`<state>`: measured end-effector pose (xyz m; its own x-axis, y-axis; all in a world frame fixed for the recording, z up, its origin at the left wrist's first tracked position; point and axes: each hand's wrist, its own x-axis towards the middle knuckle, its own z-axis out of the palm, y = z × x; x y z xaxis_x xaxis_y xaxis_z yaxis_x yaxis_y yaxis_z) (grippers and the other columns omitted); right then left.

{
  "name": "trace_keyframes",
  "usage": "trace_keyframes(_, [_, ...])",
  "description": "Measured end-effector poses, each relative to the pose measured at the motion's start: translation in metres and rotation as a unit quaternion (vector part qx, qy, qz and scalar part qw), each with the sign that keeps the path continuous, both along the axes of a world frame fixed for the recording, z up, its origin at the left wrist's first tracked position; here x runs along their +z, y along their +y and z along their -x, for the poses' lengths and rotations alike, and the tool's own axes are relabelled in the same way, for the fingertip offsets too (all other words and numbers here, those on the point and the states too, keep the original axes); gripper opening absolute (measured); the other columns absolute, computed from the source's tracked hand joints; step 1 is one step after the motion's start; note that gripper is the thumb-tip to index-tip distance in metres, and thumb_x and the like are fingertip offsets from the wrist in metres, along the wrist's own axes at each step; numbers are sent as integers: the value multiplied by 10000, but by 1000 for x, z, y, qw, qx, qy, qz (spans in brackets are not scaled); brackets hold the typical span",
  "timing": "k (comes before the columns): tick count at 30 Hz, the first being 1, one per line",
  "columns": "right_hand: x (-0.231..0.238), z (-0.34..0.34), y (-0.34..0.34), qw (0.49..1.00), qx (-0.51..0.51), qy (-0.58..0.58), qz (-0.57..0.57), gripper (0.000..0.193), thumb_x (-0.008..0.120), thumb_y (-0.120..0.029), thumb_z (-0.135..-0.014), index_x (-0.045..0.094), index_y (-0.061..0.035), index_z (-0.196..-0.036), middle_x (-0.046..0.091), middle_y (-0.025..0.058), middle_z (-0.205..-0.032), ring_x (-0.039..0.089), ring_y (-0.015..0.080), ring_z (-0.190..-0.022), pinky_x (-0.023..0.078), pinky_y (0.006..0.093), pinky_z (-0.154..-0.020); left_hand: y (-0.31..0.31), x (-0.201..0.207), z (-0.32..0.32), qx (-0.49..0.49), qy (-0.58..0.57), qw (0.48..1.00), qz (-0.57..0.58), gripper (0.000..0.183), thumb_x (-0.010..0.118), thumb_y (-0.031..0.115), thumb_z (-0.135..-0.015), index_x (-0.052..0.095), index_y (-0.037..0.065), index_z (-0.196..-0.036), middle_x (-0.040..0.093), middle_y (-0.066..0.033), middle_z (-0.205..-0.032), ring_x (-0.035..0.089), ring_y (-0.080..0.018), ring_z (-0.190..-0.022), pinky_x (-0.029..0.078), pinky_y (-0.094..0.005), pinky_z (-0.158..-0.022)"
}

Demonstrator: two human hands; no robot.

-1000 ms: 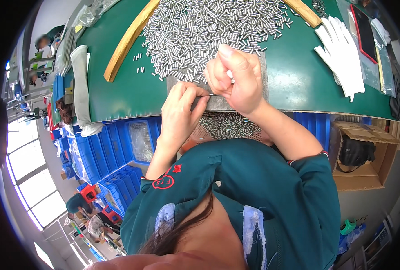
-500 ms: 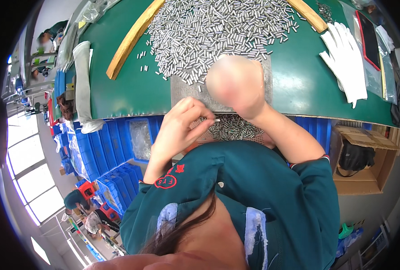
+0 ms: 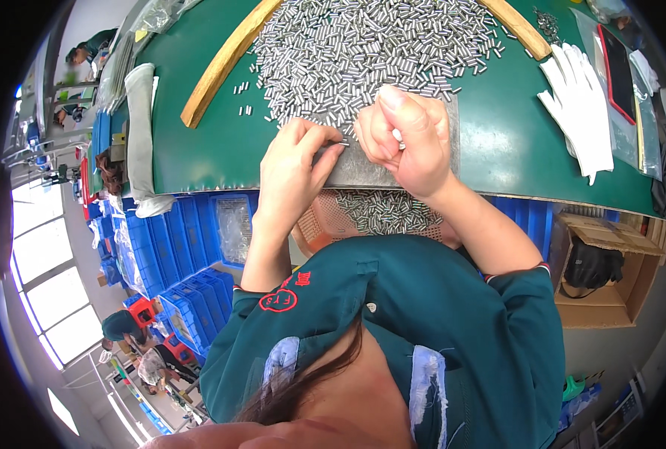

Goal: Sorting and inspecting small metal pins at a factory workbench.

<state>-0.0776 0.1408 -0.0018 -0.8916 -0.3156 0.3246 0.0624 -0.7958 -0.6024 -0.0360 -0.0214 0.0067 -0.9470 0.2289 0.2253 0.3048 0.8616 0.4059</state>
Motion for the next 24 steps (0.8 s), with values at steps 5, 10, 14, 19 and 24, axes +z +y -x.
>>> trace_keyframes(5, [-1,0,1,1000,-6,-16,21,437,318,-186,-936,350,-65,-517,331,16,-416,262,78,-354,237,235,-371,9,-3,-4,-22,-12,999,-33,121,650,86,-711,588,81,-816,518,-46,-747,540,-214,-711,436,-325,-642])
trace_keyframes(10, [0,1,0,1000,-22,13,-18,462,236,-242,-955,331,-105,-524,305,-4,-414,217,71,-349,208,222,-337,15,-6,-10,-24,-35,997,-66,117,647,94,-713,576,78,-805,510,-42,-756,536,-221,-736,432,-336,-662])
trace_keyframes(14, [-2,1,2,998,-29,-33,33,449,325,-199,-938,354,-67,-511,327,13,-408,258,79,-356,226,231,-353,16,-2,-7,-30,-42,997,-64,107,631,84,-720,578,75,-812,511,-45,-764,538,-226,-755,434,-340,-675])
trace_keyframes(19, [0,1,2,999,-29,-19,-3,453,285,-231,-943,342,-88,-517,312,4,-410,237,76,-357,218,226,-347,14,0,-5,-68,-30,997,-34,129,617,71,-709,591,86,-834,513,-49,-778,537,-232,-770,436,-350,-688])
trace_keyframes(24, [0,1,3,999,-31,1,-34,462,240,-256,-951,332,-110,-523,298,-7,-413,217,72,-355,206,223,-338,11,-7,-6,-73,-16,993,-95,128,636,86,-698,579,87,-812,514,-51,-796,538,-240,-761,431,-354,-673])
